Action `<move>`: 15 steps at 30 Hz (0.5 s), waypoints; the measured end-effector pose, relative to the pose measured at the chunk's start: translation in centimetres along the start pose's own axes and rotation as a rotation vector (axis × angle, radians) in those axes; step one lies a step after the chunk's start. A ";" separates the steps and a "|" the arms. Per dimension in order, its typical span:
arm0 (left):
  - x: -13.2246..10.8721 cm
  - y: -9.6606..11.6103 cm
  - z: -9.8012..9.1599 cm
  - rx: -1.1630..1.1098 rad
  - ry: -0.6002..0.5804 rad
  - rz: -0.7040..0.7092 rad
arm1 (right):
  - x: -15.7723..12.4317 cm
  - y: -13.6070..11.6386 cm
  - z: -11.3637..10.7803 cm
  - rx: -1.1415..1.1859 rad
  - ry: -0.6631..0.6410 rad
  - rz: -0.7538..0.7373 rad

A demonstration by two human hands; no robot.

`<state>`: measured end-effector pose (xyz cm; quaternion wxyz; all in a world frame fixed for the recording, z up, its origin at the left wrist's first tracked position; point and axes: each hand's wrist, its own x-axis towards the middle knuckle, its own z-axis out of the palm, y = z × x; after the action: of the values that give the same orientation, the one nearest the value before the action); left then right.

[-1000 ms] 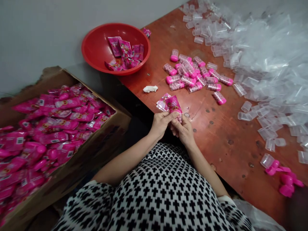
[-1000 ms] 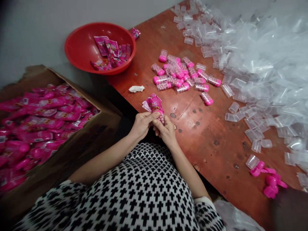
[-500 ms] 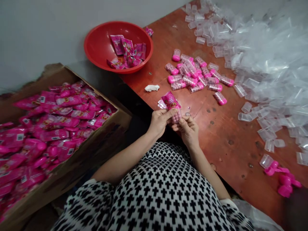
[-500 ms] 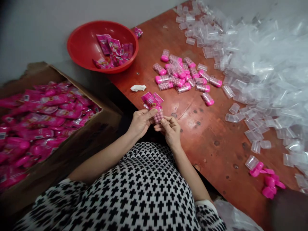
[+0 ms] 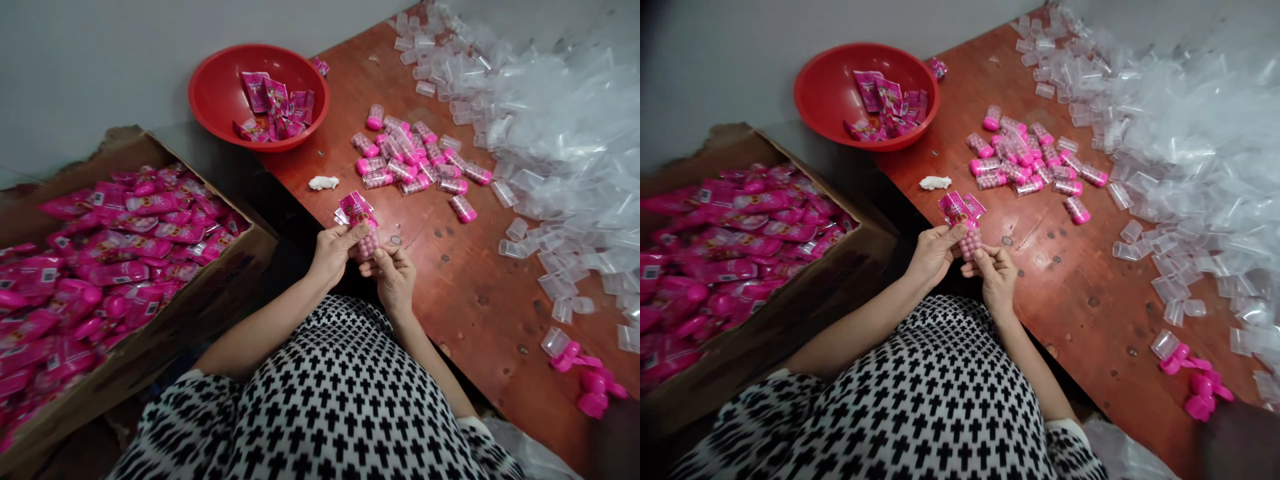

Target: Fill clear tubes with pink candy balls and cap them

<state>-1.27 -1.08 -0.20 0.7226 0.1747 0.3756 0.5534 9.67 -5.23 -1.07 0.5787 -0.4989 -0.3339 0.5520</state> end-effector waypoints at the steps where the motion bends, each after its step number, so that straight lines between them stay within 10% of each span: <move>1: -0.1 0.0 0.0 0.012 0.001 0.001 | 0.0 -0.1 0.0 0.001 -0.006 0.008; 9: 0.2 -0.3 0.4 -0.041 -0.090 -0.062 | 0.1 -0.8 0.3 0.097 0.002 0.153; 15: -0.4 -1.3 0.3 0.045 0.067 -0.012 | -0.1 -0.1 0.5 -0.043 0.092 -0.008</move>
<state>-0.27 -1.82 -0.75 0.7086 0.1701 0.4132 0.5460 9.20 -5.23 -0.84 0.5847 -0.5346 -0.3206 0.5191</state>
